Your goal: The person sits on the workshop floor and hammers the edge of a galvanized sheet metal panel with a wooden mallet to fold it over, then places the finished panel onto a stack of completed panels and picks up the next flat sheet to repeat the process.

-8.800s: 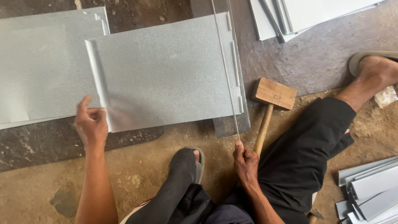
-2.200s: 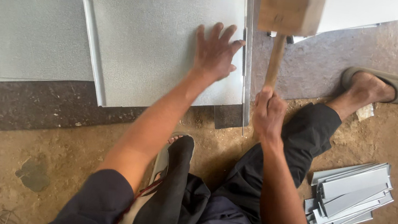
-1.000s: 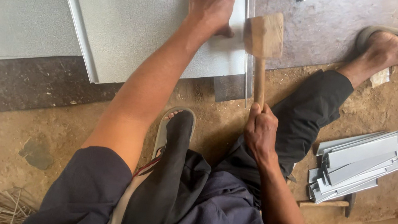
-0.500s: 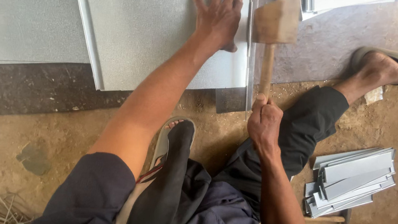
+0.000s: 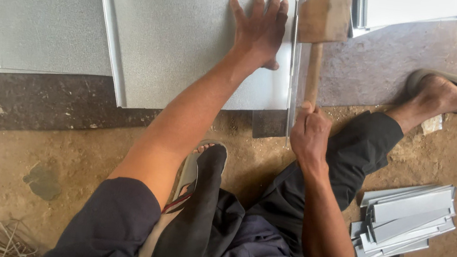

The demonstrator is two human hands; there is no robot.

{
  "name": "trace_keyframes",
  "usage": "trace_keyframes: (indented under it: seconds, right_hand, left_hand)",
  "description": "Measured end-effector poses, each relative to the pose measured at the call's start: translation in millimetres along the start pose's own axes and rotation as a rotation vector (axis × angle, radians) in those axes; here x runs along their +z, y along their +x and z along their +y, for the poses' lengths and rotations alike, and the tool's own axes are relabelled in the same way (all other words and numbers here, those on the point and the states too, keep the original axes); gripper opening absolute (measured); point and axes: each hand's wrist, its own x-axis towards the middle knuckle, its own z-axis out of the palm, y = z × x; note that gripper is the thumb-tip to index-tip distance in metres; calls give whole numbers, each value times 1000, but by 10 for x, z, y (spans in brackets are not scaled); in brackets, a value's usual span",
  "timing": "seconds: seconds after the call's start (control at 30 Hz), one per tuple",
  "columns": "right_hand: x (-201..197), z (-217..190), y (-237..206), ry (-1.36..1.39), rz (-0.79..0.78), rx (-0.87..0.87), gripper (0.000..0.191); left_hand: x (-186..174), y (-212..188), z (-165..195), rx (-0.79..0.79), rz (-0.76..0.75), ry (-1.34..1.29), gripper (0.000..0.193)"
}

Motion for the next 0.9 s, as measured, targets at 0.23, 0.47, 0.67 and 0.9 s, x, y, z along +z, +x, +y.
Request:
trace_keyframes:
  seconds: [0.23,0.47,0.67,0.9]
  right_hand:
    - [-52,49,24,735,-116,517,44]
    - [-211,-4,53,670,-219,540,49]
    - [-224,22,-319,514,-144,403,49]
    - [-194,-49,-640,462,-132,473,45]
  left_hand:
    - [58,6,-19,7,-3,-34,135]
    - [57,57,-12,-41,-35,-70,140]
    - [101,31,-39,1,-9,-52,138]
    - [70,46,-44,-7,10,-58,134]
